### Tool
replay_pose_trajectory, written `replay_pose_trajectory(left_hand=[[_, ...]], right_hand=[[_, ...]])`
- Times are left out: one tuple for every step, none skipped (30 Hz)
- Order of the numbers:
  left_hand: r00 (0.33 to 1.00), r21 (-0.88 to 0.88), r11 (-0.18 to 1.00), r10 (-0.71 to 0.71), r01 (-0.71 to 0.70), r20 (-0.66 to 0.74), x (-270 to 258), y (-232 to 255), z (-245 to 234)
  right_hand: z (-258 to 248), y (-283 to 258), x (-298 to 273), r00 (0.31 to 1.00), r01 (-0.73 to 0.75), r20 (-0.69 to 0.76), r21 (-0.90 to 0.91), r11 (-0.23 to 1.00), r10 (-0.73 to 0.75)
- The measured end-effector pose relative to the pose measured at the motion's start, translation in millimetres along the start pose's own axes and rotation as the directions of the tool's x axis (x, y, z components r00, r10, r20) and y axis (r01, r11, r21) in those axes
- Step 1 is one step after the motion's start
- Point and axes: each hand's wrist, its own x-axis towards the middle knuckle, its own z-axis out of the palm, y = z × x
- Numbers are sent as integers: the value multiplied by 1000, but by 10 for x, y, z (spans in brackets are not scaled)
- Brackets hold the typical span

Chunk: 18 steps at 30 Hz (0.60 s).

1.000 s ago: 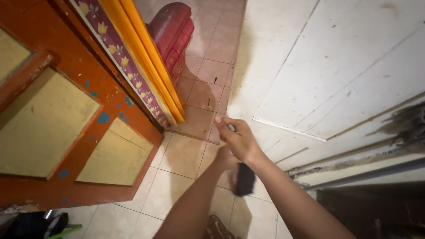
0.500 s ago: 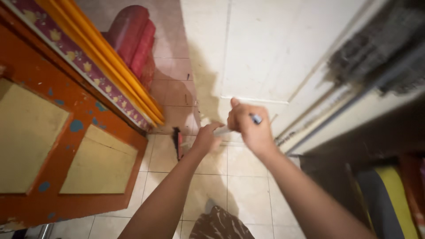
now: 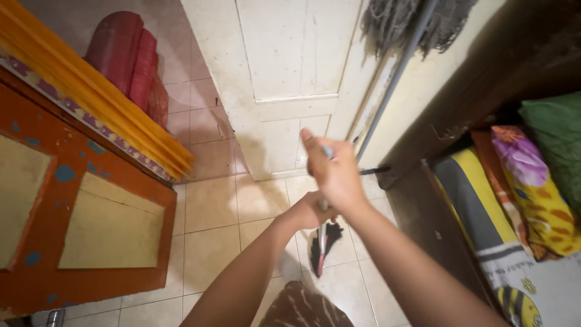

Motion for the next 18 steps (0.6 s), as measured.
replay_pose_trajectory(left_hand=[[1000,18,1000,5,-4,-8,-16,-86,38],[1000,21,1000,1,0,-29,-35,-171,60],[998,25,1000,-4,5,-55,-59,-258,49],[997,29,1000,-8,10,-81,-92,-342,26],[993,5,1000,-7,8,-114,-146,-430,-1],[989,-19,1000,-8,5,-146,-210,-515,-43],[984,-41,999,-1,-6,-177,-241,-575,-103],[979,51,997,-38,49,-199,-289,-629,-167],[972,142,984,-70,104,-226,-338,-676,-246],[961,230,960,-99,160,-256,-377,-701,-324],[947,220,962,-91,163,-308,-449,-717,-383],[930,209,964,-82,166,-359,-519,-711,-444],[912,199,966,-72,165,-405,-549,-674,-500],[904,181,958,-131,221,-408,-582,-624,-560],[891,161,947,-190,276,-413,-633,-575,-632],[874,142,933,-247,331,-418,-660,-523,-693],[905,101,959,-211,265,-369,-652,-477,-746],[931,57,978,-172,200,-321,-622,-437,-793]], right_hand=[[38,68,-50,999,-25,29,23,999,24],[63,124,-82,998,-25,52,55,998,23],[94,169,-97,997,-25,78,88,996,18],[124,209,-117,994,-25,104,121,992,12],[165,248,-154,995,-32,96,113,993,21],[213,285,-189,996,-40,87,106,994,31],[246,318,-201,997,-42,74,95,995,35],[288,360,-241,996,-50,85,123,991,40],[340,409,-295,995,-56,96,151,987,42],[381,457,-327,993,-63,107,179,982,44],[408,502,-357,991,-45,136,213,976,16],[428,541,-377,986,-28,164,248,968,-14],[451,570,-383,981,-11,187,281,960,-43],[488,581,-381,984,21,164,285,958,-70],[521,567,-366,985,55,143,287,956,-100],[549,528,-344,984,89,122,288,953,-129],[568,468,-324,988,87,96,273,958,-117],[561,383,-296,992,83,70,258,963,-105]])
